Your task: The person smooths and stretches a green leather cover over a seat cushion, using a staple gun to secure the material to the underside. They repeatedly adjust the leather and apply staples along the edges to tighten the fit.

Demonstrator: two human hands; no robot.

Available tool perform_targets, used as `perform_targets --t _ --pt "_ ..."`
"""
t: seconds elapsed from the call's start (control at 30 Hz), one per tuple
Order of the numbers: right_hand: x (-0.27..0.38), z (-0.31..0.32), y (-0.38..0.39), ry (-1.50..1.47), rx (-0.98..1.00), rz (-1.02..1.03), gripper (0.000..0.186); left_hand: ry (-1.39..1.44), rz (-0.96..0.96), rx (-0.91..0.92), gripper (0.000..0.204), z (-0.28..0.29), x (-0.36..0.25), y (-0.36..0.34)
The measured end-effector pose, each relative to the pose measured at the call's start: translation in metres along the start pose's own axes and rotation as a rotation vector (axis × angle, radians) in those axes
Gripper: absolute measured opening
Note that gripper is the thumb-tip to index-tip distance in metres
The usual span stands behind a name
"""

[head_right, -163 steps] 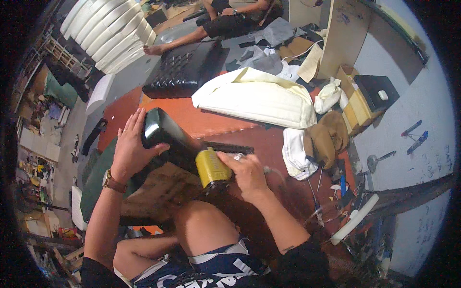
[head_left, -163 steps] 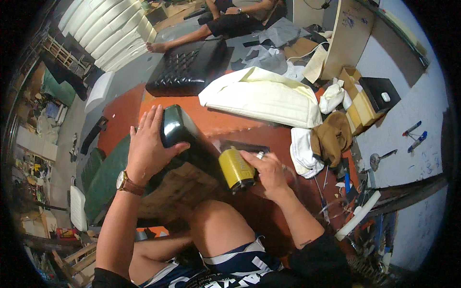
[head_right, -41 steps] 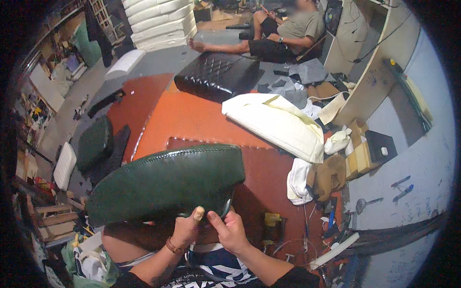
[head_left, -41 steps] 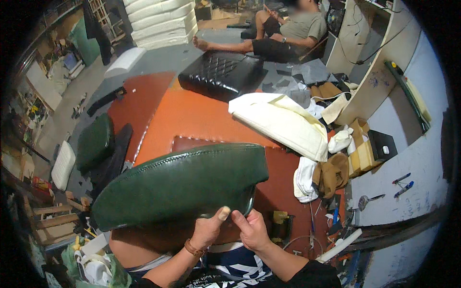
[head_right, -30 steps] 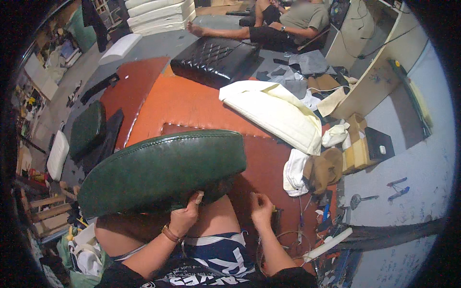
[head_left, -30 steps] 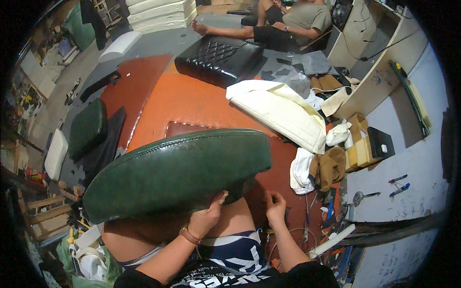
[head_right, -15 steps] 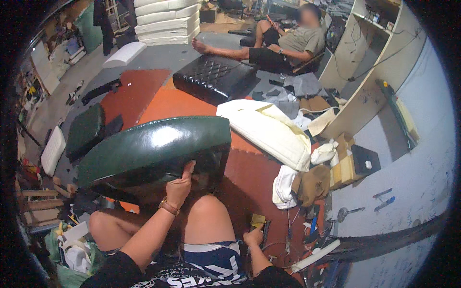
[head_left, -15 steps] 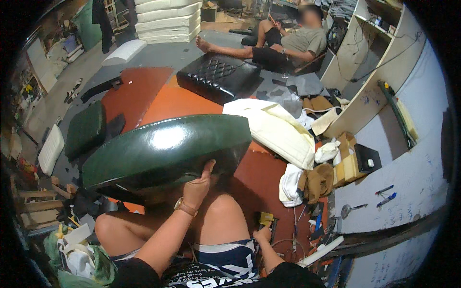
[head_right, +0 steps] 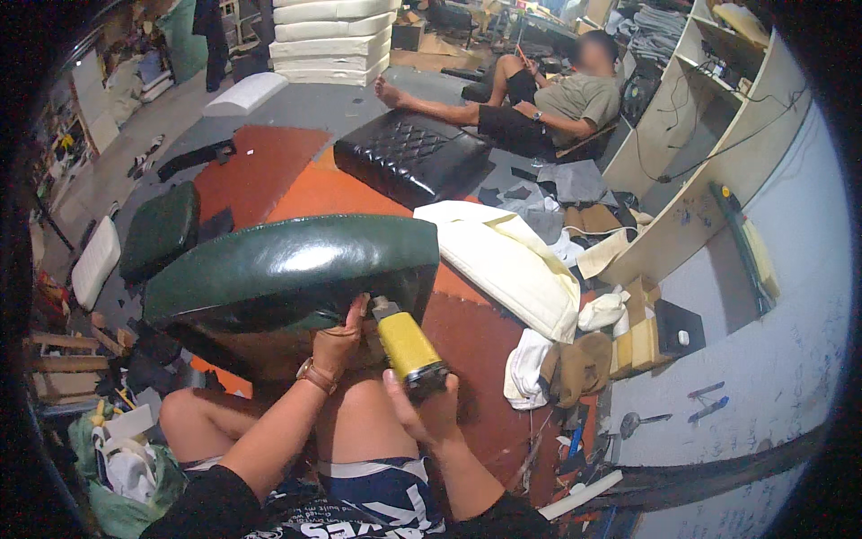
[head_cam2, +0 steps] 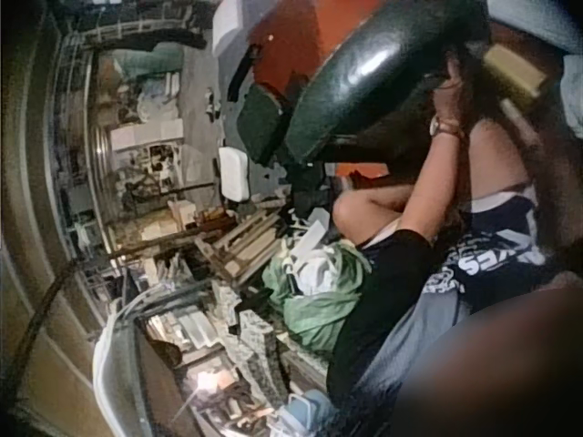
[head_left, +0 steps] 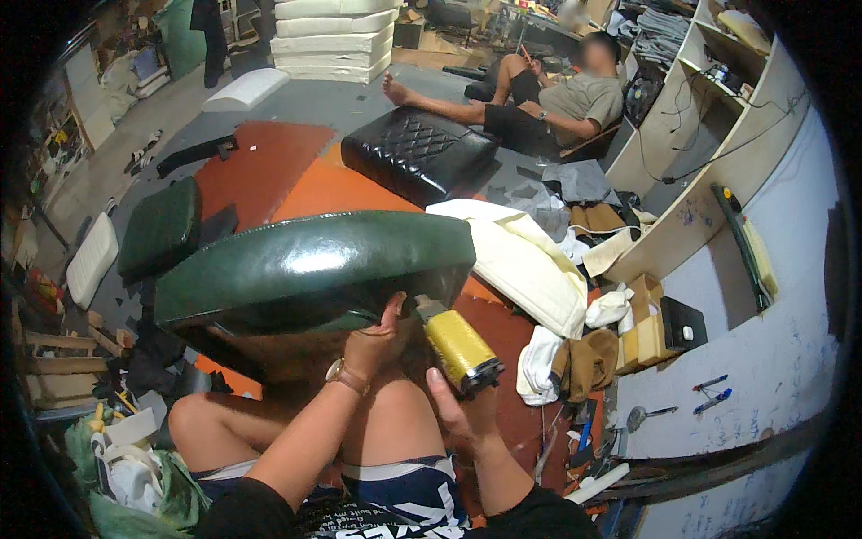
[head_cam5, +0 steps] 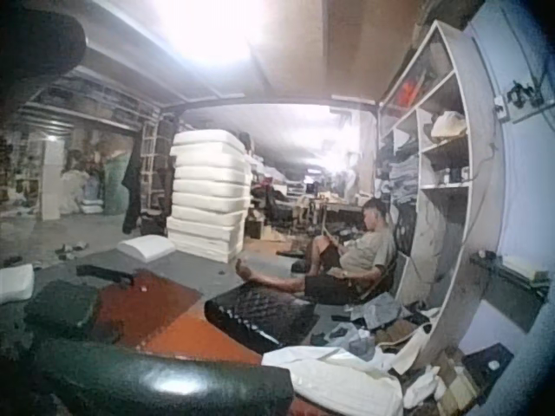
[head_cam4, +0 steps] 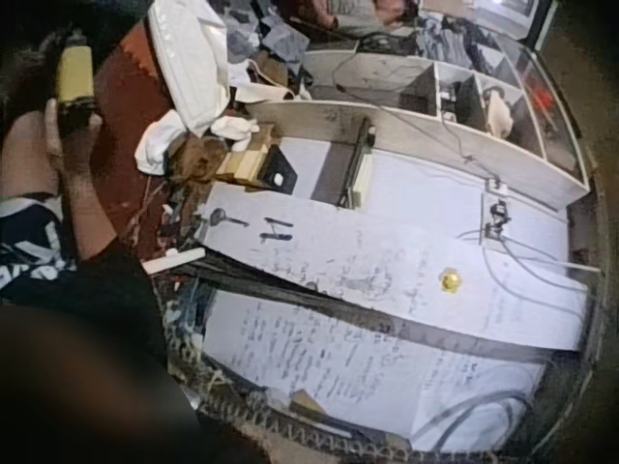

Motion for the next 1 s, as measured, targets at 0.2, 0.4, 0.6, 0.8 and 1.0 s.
perform_targets --t 0.2,0.4,0.6,0.8,1.0 --pt "-0.02 -0.026 -0.009 0.175 -0.001 0.158 0.023 0.188 0.163 0.09 0.053 -0.001 0.002 0.007" --pt "-0.023 -0.007 -0.001 0.045 -0.097 0.025 0.03 0.082 0.058 -0.088 0.049 -0.013 0.007 0.015" --pt "-0.008 0.034 -0.063 0.436 0.206 0.308 0.033 -0.043 0.033 0.052 0.044 -0.004 -0.008 0.011" --pt "0.054 0.037 -0.08 0.505 0.334 0.294 0.037 0.928 0.978 0.283 0.058 0.032 0.017 0.002" --pt "0.012 0.023 -0.039 0.354 0.139 0.175 0.032 1.131 1.248 0.265 0.062 0.058 0.011 0.015"
Point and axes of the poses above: each hand's wrist, its own y-axis away from the middle knuckle, its own z-axis out of the back of the hand, x = y × z, the point moved 3 cm from there along -y, towards the middle knuckle, and after that the axes turned 15 degrees about -x, right-handed, at the moved point
